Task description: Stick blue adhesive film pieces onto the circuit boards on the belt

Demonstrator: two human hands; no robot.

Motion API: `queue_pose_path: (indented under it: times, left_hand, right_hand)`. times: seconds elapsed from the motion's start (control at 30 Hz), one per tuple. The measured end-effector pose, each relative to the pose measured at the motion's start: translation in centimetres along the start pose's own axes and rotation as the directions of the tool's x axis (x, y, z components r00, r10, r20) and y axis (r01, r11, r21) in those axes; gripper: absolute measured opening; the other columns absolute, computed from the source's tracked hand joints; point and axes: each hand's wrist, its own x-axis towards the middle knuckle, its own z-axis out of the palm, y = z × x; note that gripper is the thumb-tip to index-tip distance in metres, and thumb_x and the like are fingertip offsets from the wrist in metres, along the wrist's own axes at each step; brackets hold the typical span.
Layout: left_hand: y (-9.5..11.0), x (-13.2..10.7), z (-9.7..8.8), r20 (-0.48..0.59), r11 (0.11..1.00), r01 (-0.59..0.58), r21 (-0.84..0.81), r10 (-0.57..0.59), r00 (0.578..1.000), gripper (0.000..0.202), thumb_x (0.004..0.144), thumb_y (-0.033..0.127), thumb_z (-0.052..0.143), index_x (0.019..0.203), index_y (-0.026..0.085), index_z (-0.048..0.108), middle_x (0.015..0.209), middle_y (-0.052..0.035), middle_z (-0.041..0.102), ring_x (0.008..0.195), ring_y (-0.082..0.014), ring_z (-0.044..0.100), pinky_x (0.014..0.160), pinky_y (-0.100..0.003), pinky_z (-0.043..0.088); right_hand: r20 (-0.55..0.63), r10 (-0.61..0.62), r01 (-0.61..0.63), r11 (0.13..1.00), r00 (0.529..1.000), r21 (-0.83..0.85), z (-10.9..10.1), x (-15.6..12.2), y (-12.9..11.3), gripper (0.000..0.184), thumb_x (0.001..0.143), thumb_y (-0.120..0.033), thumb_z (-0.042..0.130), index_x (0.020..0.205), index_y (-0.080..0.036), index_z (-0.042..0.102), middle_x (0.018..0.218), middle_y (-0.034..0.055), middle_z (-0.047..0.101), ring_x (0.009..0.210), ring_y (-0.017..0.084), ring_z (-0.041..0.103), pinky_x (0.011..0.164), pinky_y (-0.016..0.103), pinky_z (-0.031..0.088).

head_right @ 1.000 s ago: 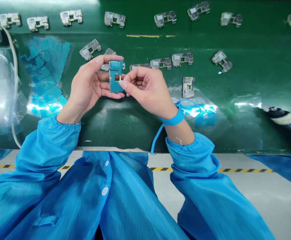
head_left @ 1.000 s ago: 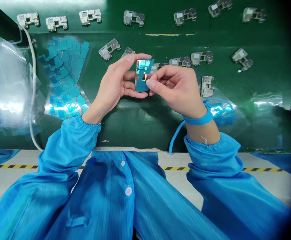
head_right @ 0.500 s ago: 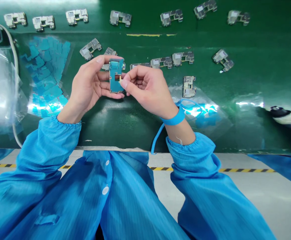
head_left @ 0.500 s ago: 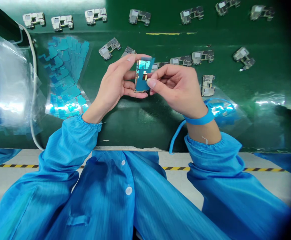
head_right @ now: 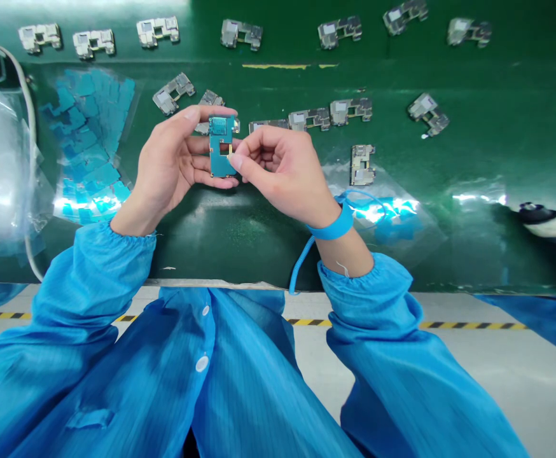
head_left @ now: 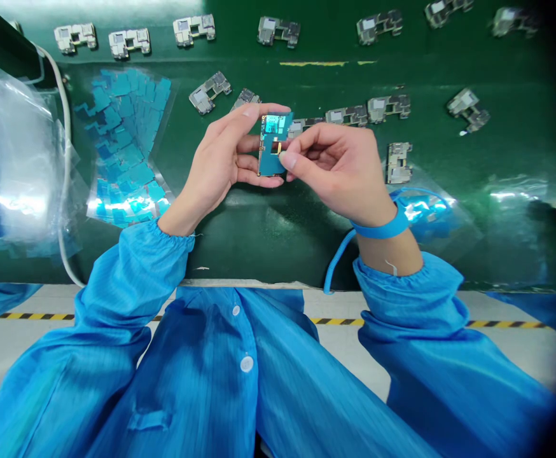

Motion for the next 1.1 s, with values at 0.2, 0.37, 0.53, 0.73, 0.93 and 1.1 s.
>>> queue_pose_path:
  times: [0.2, 0.37, 0.53, 0.73, 0.93, 1.1]
  left_hand:
    - [0.06, -0.05, 0.07, 0.009, 1.000, -0.008, -0.025, 0.008, 1.000, 0.035, 0.104, 0.052, 0.069, 0.124, 0.024, 0.077, 0.104, -0.0044, 0.088, 0.085, -0.0279, 0.087, 0.076, -0.039, 0.076]
    - [0.17, -0.13, 0.25, -0.009, 1.000, 0.006, -0.003, -0.006, 1.000, 0.035, 0.103, 0.053, 0.068, 0.123, 0.025, 0.077, 0.103, -0.0034, 0.088, 0.087, -0.0271, 0.087, 0.076, -0.037, 0.076]
    - [0.14, -0.07, 0.14, -0.010, 1.000, 0.005, 0.012, -0.005, 1.000, 0.036, 0.102, 0.055, 0.069, 0.123, 0.027, 0.078, 0.106, -0.0036, 0.089, 0.087, -0.0272, 0.087, 0.077, -0.037, 0.076]
    - [0.18, -0.13, -0.05, 0.017, 1.000, 0.018, -0.001, -0.018, 1.000, 0.035, 0.104, 0.052, 0.068, 0.125, 0.027, 0.077, 0.108, -0.0023, 0.089, 0.090, -0.0280, 0.086, 0.081, -0.042, 0.075]
    - [-0.07, -0.05, 0.16, -0.006, 1.000, -0.006, -0.007, 0.006, 1.000, 0.035, 0.105, 0.054, 0.068, 0.123, 0.026, 0.078, 0.106, -0.0041, 0.088, 0.085, -0.0261, 0.086, 0.076, -0.038, 0.076]
    - [-0.22, -0.01, 0.14, 0.010, 0.999, -0.018, -0.030, 0.019, 1.000, 0.033, 0.104, 0.052, 0.070, 0.122, 0.025, 0.079, 0.105, -0.0039, 0.088, 0.084, -0.0263, 0.086, 0.075, -0.039, 0.077]
  right_hand:
    - [0.003, -0.003, 0.003, 1.000, 1.000, 0.025, 0.02, 0.01, 0.05, 0.049, 0.084, -0.069, 0.095, 0.079, -0.026, 0.072, 0.080, 0.0035, 0.071, 0.079, 0.022, 0.072, 0.084, 0.043, 0.070]
    - [-0.001, 0.006, -0.006, 1.000, 1.000, 0.024, 0.06, -0.02, 0.12, 0.049, 0.084, -0.069, 0.094, 0.080, -0.027, 0.072, 0.081, 0.0034, 0.071, 0.079, 0.022, 0.072, 0.083, 0.041, 0.069]
    - [0.002, -0.002, 0.002, 1.000, 1.000, 0.006, 0.03, 0.01, 0.14, 0.051, 0.083, -0.074, 0.093, 0.078, -0.027, 0.073, 0.081, 0.0036, 0.072, 0.074, 0.021, 0.069, 0.081, 0.042, 0.069]
    - [-0.006, -0.010, 0.010, 1.000, 1.000, 0.005, 0.02, -0.01, 0.09, 0.050, 0.084, -0.073, 0.093, 0.079, -0.027, 0.074, 0.085, 0.0053, 0.074, 0.086, 0.025, 0.075, 0.083, 0.043, 0.070]
    - [-0.005, -0.004, 0.004, 1.000, 1.000, 0.009, -0.08, -0.03, 0.23, 0.047, 0.085, -0.068, 0.095, 0.079, -0.027, 0.073, 0.088, 0.0057, 0.076, 0.094, 0.027, 0.078, 0.084, 0.042, 0.070]
    - [-0.014, 0.000, 0.000, 1.000, 1.000, 0.012, -0.06, 0.02, 0.26, 0.043, 0.084, -0.060, 0.098, 0.080, -0.026, 0.072, 0.087, 0.0050, 0.075, 0.100, 0.027, 0.080, 0.086, 0.040, 0.071]
